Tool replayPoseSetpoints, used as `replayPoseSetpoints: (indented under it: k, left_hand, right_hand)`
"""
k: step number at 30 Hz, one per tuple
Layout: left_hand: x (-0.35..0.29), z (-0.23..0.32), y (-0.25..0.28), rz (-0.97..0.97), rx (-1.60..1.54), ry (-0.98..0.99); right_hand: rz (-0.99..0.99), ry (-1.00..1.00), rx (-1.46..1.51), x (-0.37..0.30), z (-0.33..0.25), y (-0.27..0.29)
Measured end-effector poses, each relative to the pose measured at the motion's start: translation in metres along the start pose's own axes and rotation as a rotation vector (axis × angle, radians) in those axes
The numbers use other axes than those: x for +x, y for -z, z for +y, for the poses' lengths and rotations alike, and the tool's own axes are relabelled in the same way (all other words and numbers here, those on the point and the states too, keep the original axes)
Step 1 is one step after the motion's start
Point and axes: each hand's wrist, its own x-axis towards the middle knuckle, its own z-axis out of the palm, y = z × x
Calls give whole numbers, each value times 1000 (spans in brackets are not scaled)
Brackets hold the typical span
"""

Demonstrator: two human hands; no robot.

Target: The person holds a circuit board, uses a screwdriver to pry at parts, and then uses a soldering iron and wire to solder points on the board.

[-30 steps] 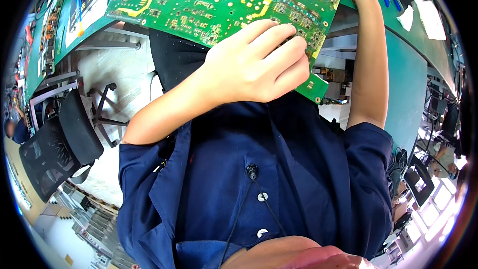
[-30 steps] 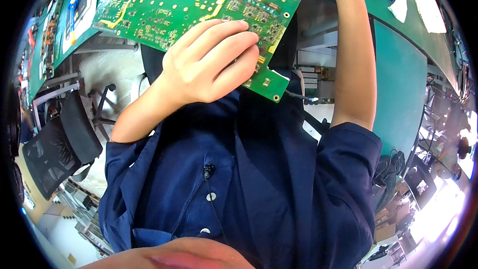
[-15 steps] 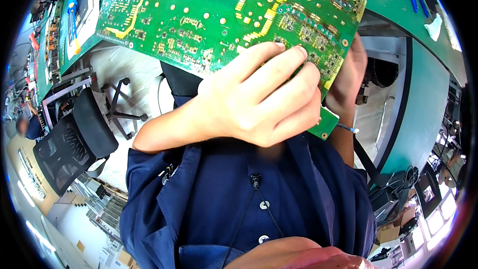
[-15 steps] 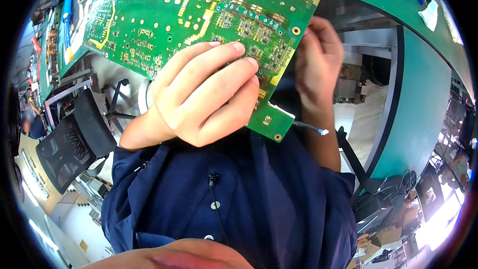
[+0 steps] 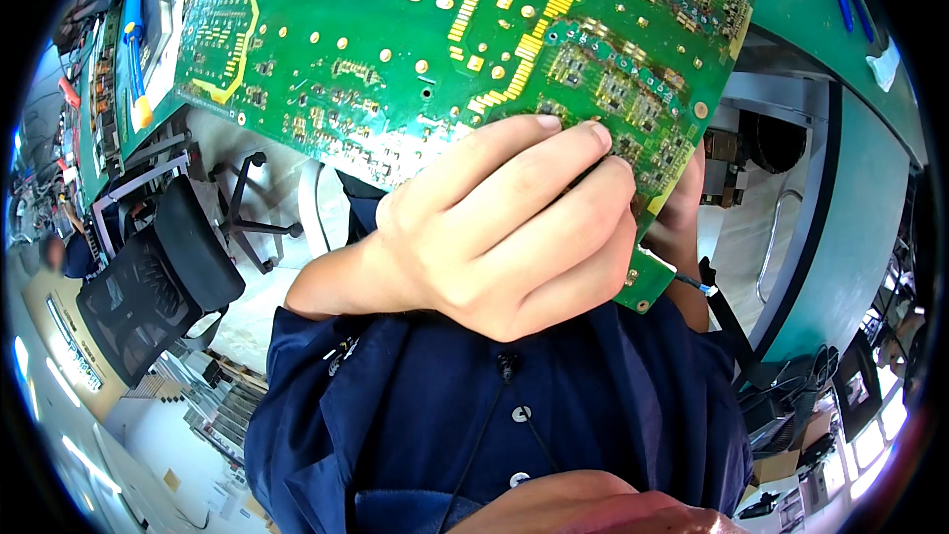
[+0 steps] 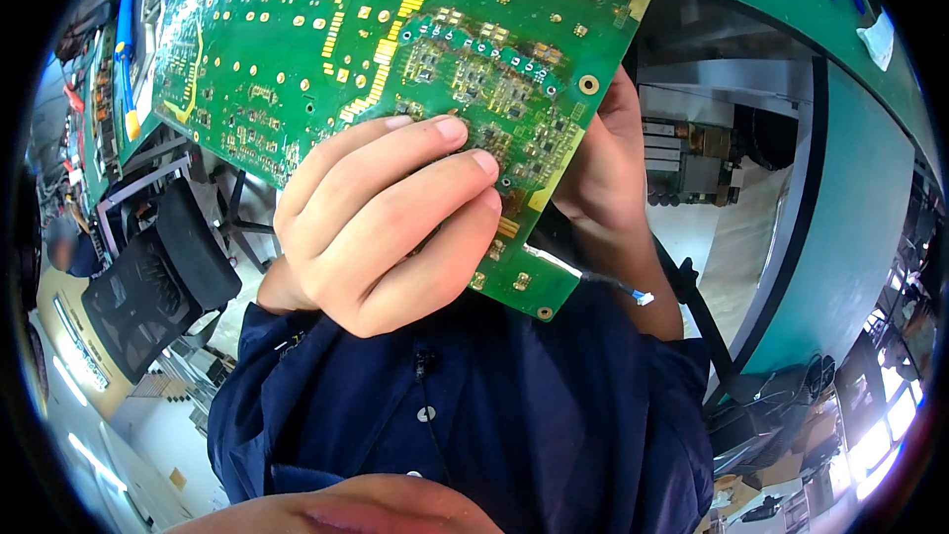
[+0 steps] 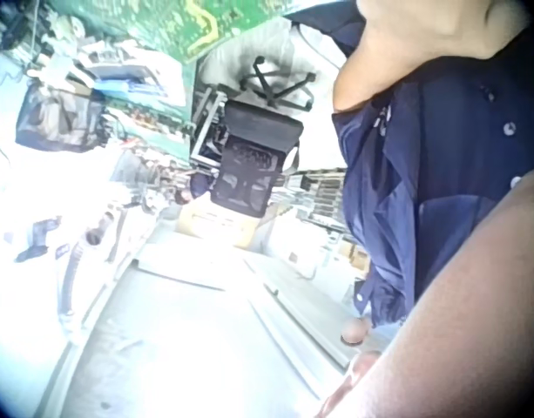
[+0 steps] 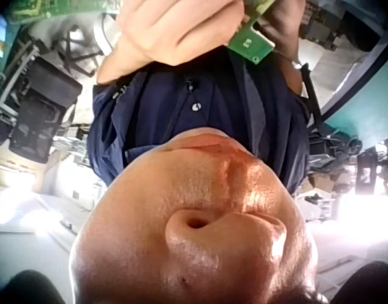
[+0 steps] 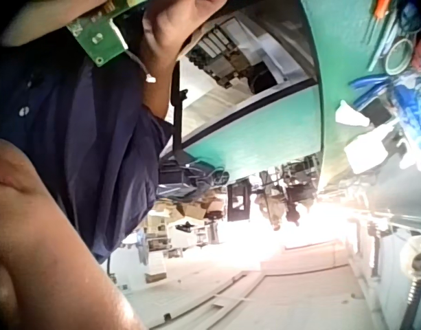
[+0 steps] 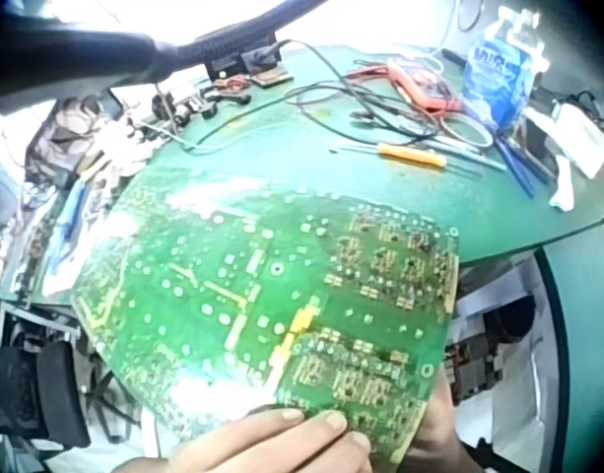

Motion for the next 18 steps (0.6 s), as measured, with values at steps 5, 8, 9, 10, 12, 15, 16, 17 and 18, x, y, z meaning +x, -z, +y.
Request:
replayPoseSetpoints:
  k: [5,8,9,10,12,15,16,17,18]
  left_hand:
    - [0,3,3,-50,-15,40]
    - [-1,3,6,-101,-13,23]
    - [-3,2,6,-103,-4,5]
    - [-5,2,7,-105,4,-14]
    - [-4,5,13,-134,-33,13]
    - [-4,7,22,-159,-71,28]
    - [-5,7,24,-158,-75,22]
    - [-7,5,25,-156,-84,11]
    - [-8,4,26,-155,-92,2]
  right_hand:
    - [73,24,-36,-2,4,1]
    - [222,0,-120,-3,5,5]
    - [232,1,-138,-2,6,5]
    - [242,4,-157,-1,6,6]
    - [190,21,-179,0,1,6]
    - [100,53,-273,-2,-5,13]
    - [76,56,-218,-1,-6,15]
    - [63,57,-169,-1,-7,16]
    - [53,67,-134,0,-8,17]
